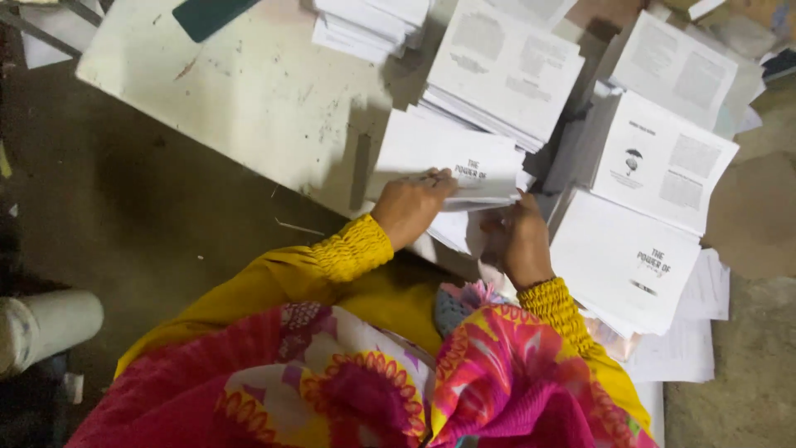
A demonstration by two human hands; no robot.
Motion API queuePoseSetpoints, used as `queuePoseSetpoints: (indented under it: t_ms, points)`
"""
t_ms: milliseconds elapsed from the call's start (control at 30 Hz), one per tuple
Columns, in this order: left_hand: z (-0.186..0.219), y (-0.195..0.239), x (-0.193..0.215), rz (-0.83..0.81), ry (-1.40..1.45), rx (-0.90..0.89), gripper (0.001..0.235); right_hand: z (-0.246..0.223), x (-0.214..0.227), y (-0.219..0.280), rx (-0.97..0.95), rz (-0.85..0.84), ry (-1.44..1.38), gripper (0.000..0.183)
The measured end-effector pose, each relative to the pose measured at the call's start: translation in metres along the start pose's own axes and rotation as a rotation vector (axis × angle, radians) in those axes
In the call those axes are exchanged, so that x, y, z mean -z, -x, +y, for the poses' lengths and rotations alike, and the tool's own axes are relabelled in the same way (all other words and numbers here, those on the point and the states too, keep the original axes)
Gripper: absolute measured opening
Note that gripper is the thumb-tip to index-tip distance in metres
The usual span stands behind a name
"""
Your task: Folding printed paper sheets into booklets and organizing them into stacks on a table.
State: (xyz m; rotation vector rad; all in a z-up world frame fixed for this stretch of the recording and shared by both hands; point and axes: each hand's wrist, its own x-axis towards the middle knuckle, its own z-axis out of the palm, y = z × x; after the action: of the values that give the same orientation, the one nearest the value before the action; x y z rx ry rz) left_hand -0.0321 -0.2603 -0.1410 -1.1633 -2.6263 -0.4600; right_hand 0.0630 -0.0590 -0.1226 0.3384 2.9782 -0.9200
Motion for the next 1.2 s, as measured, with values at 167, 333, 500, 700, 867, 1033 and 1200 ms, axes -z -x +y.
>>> queuePoseSetpoints:
  t_ms: [167, 333, 500, 700, 867, 1033, 1200]
  points:
    - [-0.004, 0.000, 0.026, 0.018, 0.136, -0.068, 0.036, -0.034, 0.016, -0.008, 0.068, 0.084, 0.051, 0.029]
    - [-0.009, 0.004, 0.024, 0.007, 0.201, -0.183, 0.060, -0.054, 0.036, -0.010, 0.012, 0.081, -0.070, 0.023]
    - [-0.016, 0.000, 0.026, 0.111, -0.011, -0.203, 0.033, -0.043, 0.062, -0.013, -0.017, 0.231, -0.189, 0.016]
    - [-0.028, -0.012, 0.120, 0.053, 0.371, 0.170, 0.030, -0.054, 0.086, 0.004, -0.215, 0.200, -0.666, 0.024]
    - [-0.006, -0.024, 0.144, 0.210, 1.068, 0.510, 0.023, -0.116, 0.093, -0.012, 0.027, 0.109, -1.010, 0.020]
    - [0.027, -0.021, 0.137, 0.197, 1.295, 0.498, 0.030, -0.164, 0.099, -0.020, 0.164, 0.209, -0.993, 0.038]
    - [0.023, -0.011, 0.126, 0.239, 1.438, 0.595, 0.022, -0.132, 0.074, -0.031, 0.084, 0.150, -1.095, 0.021]
